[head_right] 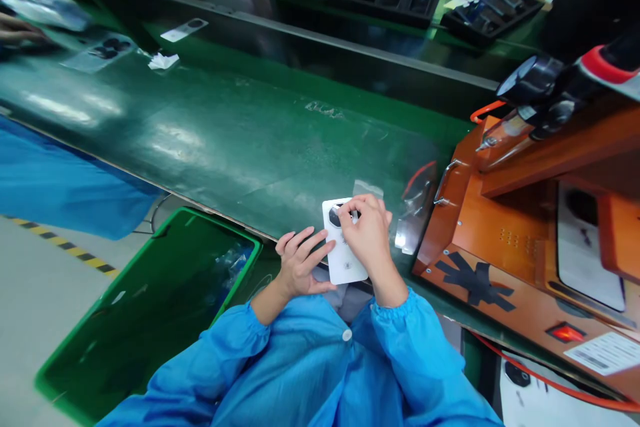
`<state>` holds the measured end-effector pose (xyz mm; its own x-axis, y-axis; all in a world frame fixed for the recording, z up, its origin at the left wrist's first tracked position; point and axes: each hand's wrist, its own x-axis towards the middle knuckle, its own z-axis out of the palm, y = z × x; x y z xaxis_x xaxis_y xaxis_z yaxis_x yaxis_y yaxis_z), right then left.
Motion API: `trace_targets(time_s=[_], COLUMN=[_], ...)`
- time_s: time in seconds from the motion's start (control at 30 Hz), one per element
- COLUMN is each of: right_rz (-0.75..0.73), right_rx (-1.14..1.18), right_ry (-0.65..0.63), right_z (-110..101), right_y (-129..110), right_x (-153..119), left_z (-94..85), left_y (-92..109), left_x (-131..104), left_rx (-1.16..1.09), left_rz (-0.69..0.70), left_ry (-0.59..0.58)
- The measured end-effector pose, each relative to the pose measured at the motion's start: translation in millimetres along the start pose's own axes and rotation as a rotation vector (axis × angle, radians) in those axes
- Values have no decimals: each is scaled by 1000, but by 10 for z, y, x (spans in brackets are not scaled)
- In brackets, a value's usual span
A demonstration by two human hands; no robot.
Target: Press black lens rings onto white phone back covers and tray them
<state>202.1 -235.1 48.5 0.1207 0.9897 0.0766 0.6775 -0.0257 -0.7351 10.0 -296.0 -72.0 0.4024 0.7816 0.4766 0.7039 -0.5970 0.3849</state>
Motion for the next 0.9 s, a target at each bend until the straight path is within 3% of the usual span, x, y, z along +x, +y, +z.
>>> trace_targets(time_s=[0.3,0.7,0.9], right_rz=[-15,-9,-11], right_rx=[-88,-104,-122], right_ry=[55,79,107], right_z=[-11,11,44], right_y=[87,147,163], right_x=[8,28,30], left_z=[-5,-35,-34], left_y=[42,52,55], left_x=[93,82,58], left_rx=[44,81,116], left_rz=[122,96,50], left_ry=[248,216,142])
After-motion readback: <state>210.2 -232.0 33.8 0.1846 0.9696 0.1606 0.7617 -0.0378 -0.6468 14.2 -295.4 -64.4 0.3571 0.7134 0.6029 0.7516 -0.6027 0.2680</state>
